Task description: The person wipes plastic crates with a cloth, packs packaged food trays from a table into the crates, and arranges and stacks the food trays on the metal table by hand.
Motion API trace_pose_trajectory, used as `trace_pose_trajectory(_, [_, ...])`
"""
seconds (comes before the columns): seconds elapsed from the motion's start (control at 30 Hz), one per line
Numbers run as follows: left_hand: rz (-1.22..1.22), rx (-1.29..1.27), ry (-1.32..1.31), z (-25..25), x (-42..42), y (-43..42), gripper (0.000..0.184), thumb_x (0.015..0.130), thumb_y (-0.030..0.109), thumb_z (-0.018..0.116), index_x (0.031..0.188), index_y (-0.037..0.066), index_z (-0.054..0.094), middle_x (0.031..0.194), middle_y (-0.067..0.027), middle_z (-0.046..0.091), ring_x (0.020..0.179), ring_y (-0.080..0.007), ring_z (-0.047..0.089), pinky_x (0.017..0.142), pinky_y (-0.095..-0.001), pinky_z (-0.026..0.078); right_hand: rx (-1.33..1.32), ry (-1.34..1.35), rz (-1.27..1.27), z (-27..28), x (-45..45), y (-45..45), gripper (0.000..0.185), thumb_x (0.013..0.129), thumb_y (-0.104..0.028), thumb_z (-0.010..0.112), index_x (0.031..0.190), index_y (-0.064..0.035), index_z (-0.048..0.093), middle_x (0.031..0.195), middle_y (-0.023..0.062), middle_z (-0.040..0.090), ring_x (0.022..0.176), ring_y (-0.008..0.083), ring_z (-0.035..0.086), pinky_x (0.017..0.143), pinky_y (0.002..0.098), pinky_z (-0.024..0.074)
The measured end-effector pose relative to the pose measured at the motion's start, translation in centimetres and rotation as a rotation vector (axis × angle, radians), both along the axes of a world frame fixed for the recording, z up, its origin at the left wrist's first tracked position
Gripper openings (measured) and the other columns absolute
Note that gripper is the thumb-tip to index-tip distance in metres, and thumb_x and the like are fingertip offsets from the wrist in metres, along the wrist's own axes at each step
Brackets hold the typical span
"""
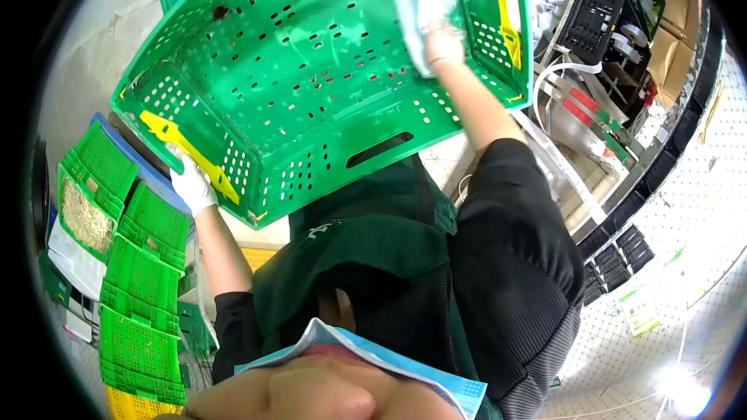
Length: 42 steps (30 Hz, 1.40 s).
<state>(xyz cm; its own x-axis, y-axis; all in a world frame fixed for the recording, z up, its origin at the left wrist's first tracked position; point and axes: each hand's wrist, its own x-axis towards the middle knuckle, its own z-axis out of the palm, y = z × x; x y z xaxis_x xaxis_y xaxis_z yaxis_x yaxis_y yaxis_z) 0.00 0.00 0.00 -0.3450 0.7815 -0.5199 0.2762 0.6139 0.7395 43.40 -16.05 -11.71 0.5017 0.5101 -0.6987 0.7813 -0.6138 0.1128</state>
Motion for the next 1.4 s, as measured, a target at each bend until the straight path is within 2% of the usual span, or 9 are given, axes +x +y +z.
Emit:
trace_pose_trajectory(0.23, [-0.332,-0.046,0.370,-1.5,-2.4,-0.3,0.039,0.083,0.024,0.044,0.117,0.004,0.043,0.090,-0.0164,0.054,0.077,-0.0238,0.053,0.068,-0.0335,0.042,-0.182,-0.013,-0.480,-3.2,-1.1,-1.9,0.063,0.064,-0.020,0.059,0.119,-0.0022,0.032,0.112,0.0214,0.047,0.104,0.0302,0.048,0.087,0.0345,0.0387])
trace_pose_trajectory(0.47, [-0.387,-0.020,0.440,-1.1,-1.8,-0.5,0.038,0.084,0.029,0.038,0.118,0.012,0.043,0.101,-0.0190,0.053,0.090,-0.0329,0.053,0.075,-0.0377,0.042,0.857,0.418,-0.490,-2.1,-13.6,12.9,0.039,0.058,-0.025,0.068,0.087,-0.0005,0.058,0.082,0.0136,0.061,0.080,0.0229,0.059,0.072,0.0323,0.0445])
trace_pose_trajectory(0.63, [-0.400,-0.219,0.452,-0.2,-1.9,0.1,0.037,0.085,0.019,0.038,0.119,0.005,0.041,0.110,-0.0165,0.049,0.097,-0.0263,0.049,0.082,-0.0320,0.037,0.930,0.311,-0.073,-5.3,-24.3,22.6,0.048,0.061,-0.014,0.060,0.106,-0.0056,0.045,0.122,0.0160,0.029,0.093,0.0341,0.050,0.077,0.0364,0.0432])
trace_pose_trajectory(0.83, [-0.285,-0.130,0.311,0.0,-2.0,0.1,0.025,0.082,0.024,0.042,0.085,0.002,0.054,0.073,-0.0180,0.056,0.068,-0.0328,0.054,0.060,-0.0387,0.043,0.754,0.242,-0.388,-6.5,-28.8,26.6,0.043,0.063,-0.014,0.059,0.103,-0.0038,0.048,0.118,0.0226,0.031,0.098,0.0334,0.046,0.078,0.0349,0.0437])
trace_pose_trajectory(0.87, [-0.358,-0.093,0.318,-2.0,-3.1,-0.8,0.031,0.083,0.014,0.042,0.109,0.000,0.048,0.091,-0.0148,0.056,0.079,-0.0192,0.053,0.070,-0.0290,0.041,0.707,0.176,-0.278,-8.3,-29.0,26.9,0.038,0.065,-0.016,0.058,0.100,-0.0034,0.051,0.117,0.0225,0.032,0.097,0.0332,0.046,0.078,0.0338,0.0435])
trace_pose_trajectory(0.97, [-0.213,0.012,0.261,-1.6,-2.3,-0.6,0.014,0.080,0.014,0.046,0.085,0.003,0.052,0.073,-0.0143,0.052,0.067,-0.0285,0.051,0.061,-0.0350,0.041,0.849,0.017,-0.238,-6.6,-30.0,26.9,0.027,0.070,-0.020,0.057,0.090,-0.0020,0.056,0.113,0.0214,0.037,0.095,0.0316,0.047,0.077,0.0311,0.0433])
trace_pose_trajectory(1.0, [-0.305,0.004,0.350,-1.7,-2.6,-0.5,0.017,0.081,0.013,0.046,0.089,-0.001,0.051,0.075,-0.0111,0.054,0.067,-0.0178,0.051,0.061,-0.0292,0.041,0.857,0.079,-0.287,-6.2,-29.9,26.8,0.025,0.071,-0.021,0.057,0.089,-0.0029,0.057,0.111,0.0204,0.041,0.096,0.0312,0.046,0.077,0.0314,0.0428])
trace_pose_trajectory(1.2, [-0.215,-0.006,0.284,-1.9,-2.4,-0.5,0.014,0.080,0.013,0.046,0.086,0.002,0.051,0.072,-0.0152,0.051,0.068,-0.0281,0.051,0.063,-0.0343,0.041,0.641,-0.084,0.197,-8.4,-29.3,26.8,0.019,0.073,-0.030,0.052,0.074,-0.0144,0.064,0.076,0.0026,0.061,0.098,0.0211,0.046,0.069,0.0303,0.0461])
trace_pose_trajectory(1.4, [-0.228,-0.037,0.268,-1.8,-2.4,-0.7,0.017,0.081,0.016,0.044,0.087,0.001,0.050,0.075,-0.0163,0.053,0.068,-0.0294,0.052,0.063,-0.0353,0.042,0.678,0.123,0.169,-7.7,-29.3,26.0,0.021,0.068,-0.025,0.054,0.082,-0.0100,0.061,0.082,0.0118,0.058,0.079,0.0280,0.056,0.070,0.0354,0.0454])
